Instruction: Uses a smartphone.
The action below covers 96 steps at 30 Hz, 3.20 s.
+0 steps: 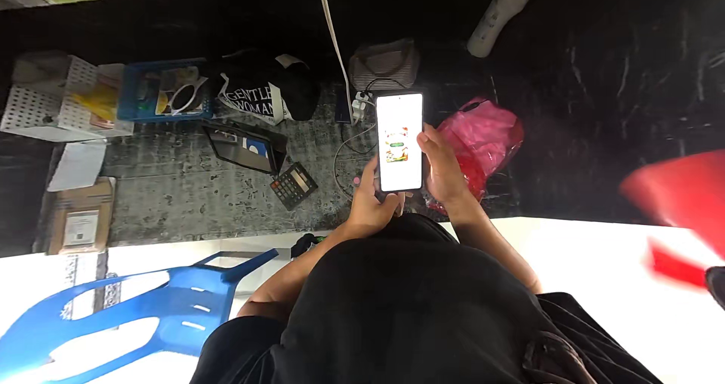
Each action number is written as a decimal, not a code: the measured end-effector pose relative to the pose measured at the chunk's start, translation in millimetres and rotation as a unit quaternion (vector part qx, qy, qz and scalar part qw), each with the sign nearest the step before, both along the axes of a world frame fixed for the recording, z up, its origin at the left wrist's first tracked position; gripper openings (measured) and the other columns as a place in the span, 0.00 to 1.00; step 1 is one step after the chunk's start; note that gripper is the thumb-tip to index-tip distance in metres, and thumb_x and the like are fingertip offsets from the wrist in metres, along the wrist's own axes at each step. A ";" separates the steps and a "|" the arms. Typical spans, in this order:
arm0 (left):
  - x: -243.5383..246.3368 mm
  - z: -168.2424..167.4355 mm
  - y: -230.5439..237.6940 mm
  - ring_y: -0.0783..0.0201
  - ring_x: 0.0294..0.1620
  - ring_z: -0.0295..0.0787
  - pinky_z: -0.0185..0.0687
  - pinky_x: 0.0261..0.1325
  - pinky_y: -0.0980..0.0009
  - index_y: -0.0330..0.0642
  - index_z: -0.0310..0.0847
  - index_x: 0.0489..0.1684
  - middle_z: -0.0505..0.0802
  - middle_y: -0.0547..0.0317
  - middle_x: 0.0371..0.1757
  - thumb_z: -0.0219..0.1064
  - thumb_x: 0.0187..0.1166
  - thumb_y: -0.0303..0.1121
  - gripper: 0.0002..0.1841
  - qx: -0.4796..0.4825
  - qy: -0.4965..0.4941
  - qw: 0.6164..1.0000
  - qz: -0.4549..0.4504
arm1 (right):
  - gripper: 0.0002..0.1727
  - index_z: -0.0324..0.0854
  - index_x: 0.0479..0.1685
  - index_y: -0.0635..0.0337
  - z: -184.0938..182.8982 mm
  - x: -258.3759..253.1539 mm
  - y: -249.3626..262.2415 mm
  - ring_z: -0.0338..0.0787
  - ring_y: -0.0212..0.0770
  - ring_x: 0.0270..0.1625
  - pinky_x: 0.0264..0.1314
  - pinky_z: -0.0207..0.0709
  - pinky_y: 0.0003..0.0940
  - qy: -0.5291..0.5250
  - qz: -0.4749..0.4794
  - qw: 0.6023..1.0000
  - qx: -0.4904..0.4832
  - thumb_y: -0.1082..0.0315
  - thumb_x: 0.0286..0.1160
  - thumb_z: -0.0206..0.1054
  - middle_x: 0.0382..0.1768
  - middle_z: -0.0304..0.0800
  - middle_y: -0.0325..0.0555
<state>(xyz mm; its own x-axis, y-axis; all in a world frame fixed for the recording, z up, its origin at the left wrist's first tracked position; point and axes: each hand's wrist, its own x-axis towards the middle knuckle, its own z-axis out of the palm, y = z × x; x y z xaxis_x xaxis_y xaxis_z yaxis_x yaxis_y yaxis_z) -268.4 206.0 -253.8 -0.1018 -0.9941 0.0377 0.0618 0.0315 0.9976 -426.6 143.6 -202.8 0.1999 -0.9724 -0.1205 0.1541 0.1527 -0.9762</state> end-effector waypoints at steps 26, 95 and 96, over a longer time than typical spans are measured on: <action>15.7 -11.6 3.0 0.68 0.35 0.95 0.94 0.38 0.67 0.35 0.46 0.91 0.96 0.53 0.45 0.69 0.66 0.21 0.47 -0.053 -0.041 0.995 0.077 | 0.61 0.36 0.96 0.56 -23.1 14.3 18.3 0.73 0.37 0.82 0.78 0.78 0.37 0.081 0.108 0.982 -0.130 0.69 0.57 0.74 0.87 0.62 0.50; 9.9 -17.5 10.3 0.69 0.35 0.95 0.94 0.42 0.68 0.26 0.50 0.88 0.97 0.53 0.42 0.71 0.67 0.23 0.45 -0.108 -0.085 0.990 0.033 | 0.20 0.63 0.75 0.58 -23.8 6.6 22.9 0.91 0.22 0.48 0.52 0.88 0.24 0.045 -0.008 0.988 -0.145 0.65 0.89 0.49 0.49 0.89 0.33; 9.6 -17.4 9.7 0.70 0.35 0.95 0.94 0.41 0.68 0.26 0.50 0.88 0.97 0.53 0.41 0.71 0.66 0.23 0.45 -0.109 -0.084 0.990 0.035 | 0.19 0.63 0.75 0.58 -23.2 6.2 22.6 0.91 0.23 0.49 0.53 0.88 0.24 0.044 -0.004 0.988 -0.148 0.65 0.89 0.49 0.50 0.89 0.33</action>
